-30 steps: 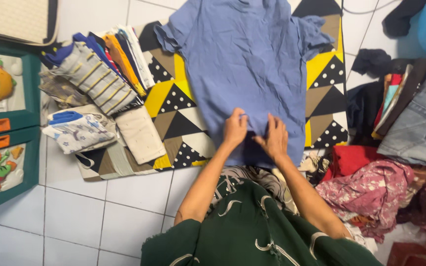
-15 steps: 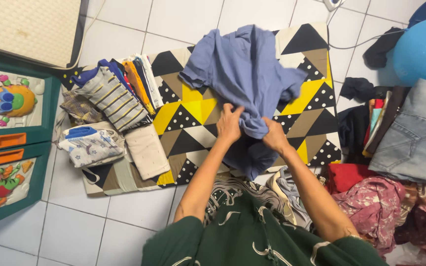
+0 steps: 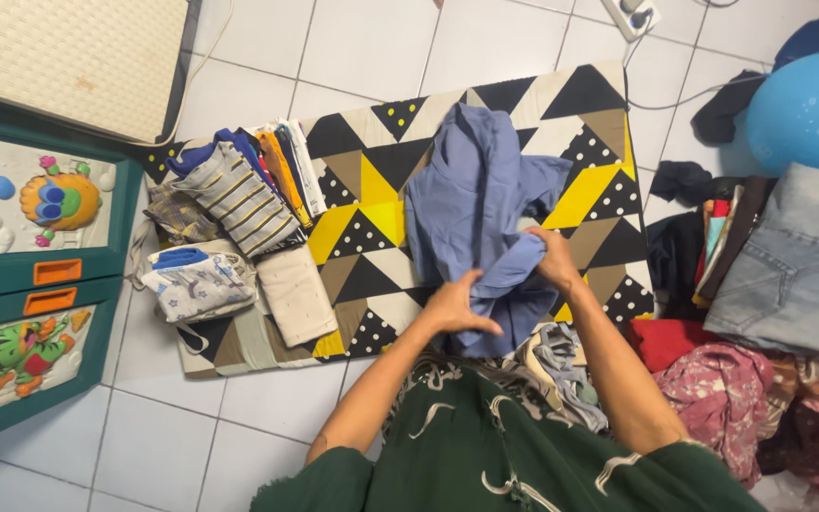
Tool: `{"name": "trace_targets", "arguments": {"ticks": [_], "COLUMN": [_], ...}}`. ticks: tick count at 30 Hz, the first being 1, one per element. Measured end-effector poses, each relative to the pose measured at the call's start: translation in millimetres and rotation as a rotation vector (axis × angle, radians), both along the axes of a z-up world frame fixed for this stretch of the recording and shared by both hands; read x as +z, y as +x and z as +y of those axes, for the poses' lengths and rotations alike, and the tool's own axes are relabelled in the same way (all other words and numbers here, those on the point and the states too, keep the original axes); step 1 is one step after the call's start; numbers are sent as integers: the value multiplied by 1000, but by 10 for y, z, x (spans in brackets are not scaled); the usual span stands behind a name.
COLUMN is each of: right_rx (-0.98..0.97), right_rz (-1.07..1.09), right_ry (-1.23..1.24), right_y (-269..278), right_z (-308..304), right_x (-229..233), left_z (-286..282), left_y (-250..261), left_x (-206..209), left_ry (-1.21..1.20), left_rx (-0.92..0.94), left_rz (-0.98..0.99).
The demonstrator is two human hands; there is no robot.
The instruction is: The person folds a pair of light blue denim shorts and then a blue long-sleeved shirt on a patterned mat. The person smooths and aligns each item before folding it into a compact rectangle and placing it aside.
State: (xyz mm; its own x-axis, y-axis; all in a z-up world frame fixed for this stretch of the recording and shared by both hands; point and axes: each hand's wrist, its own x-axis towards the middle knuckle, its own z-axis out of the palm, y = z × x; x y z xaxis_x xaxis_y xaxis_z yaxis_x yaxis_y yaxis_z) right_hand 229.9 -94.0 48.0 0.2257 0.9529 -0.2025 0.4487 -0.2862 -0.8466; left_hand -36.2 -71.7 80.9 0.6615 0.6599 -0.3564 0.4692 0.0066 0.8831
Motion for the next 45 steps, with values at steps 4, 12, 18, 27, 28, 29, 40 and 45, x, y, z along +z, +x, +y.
{"name": "trace_targets", "arguments": {"ticks": [4,12,18,27,28,29,40,45], "right_rx": [123,239,-175,125,165,209,-35,189], "right_rz": [384,-436,11,152,195,233,274,279], "right_ry": [-105,-344,-19,-374,-254,-130,-225,-132], "right_y": [-154,73,52,-257,-227,-152,260,309], "right_z": [-158,-144,84,291,282,296,423,471], "right_x": [-84,750,339,978,1158,1338,1176,1275], "left_z": [221,205,250,499,571,659,901,1052], "left_y": [34,249,354,384,398,417,424,378], "left_x": [-19,-524,-4,-494,-572,-608,783,695], "left_ry": [256,-467,-92,393,475,560,144,297], "left_rx": [107,338,149,237,277,318,152,77], "left_rz": [225,-470,-283,26,-79,-188,-220,240]}}
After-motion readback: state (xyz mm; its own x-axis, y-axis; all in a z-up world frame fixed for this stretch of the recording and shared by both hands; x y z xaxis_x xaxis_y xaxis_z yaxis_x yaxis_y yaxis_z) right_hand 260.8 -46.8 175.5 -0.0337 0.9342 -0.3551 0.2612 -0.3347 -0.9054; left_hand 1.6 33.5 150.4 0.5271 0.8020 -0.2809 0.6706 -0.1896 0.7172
